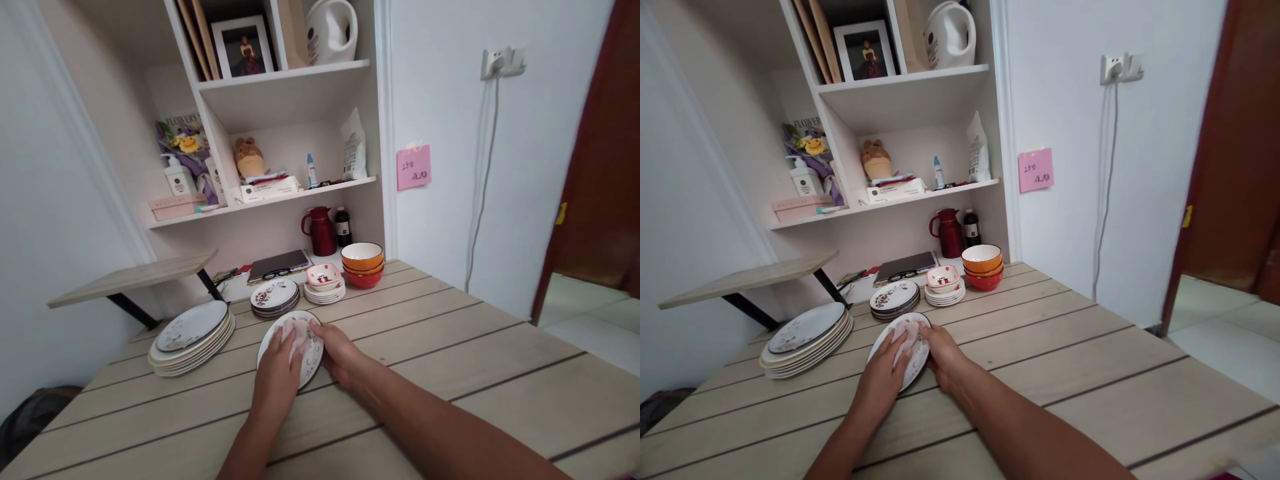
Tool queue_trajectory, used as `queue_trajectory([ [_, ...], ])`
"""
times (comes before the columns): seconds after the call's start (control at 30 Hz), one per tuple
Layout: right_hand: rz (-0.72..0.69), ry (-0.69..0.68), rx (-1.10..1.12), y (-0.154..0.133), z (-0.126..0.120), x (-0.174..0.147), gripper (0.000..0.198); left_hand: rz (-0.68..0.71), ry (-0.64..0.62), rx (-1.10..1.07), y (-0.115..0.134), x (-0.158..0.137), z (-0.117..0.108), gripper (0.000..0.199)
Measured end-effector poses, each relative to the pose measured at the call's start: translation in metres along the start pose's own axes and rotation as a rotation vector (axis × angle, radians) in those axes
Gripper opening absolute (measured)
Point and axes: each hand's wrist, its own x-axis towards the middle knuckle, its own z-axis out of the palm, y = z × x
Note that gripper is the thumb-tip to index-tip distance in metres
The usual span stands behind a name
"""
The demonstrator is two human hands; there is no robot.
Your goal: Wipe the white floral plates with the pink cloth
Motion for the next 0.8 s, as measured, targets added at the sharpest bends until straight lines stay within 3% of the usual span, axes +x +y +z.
queue_trajectory([
  [0.23,-0.012,0.022,0.002,-0.006,0.006,-0.009,0.018,0.145,-0.043,-0.143,0.013,-0.006,-0.003,0.047],
  [0.4,-0.017,0.032,-0.014,-0.007,0.007,-0.01,0.02,0.151,-0.094,-0.171,0.013,-0.004,-0.002,0.05],
  [0.8,-0.026,-0.041,-0.02,-0.002,0.005,-0.006,0.021,-0.08,-0.09,0.024,0.008,0.0,-0.005,0.056],
])
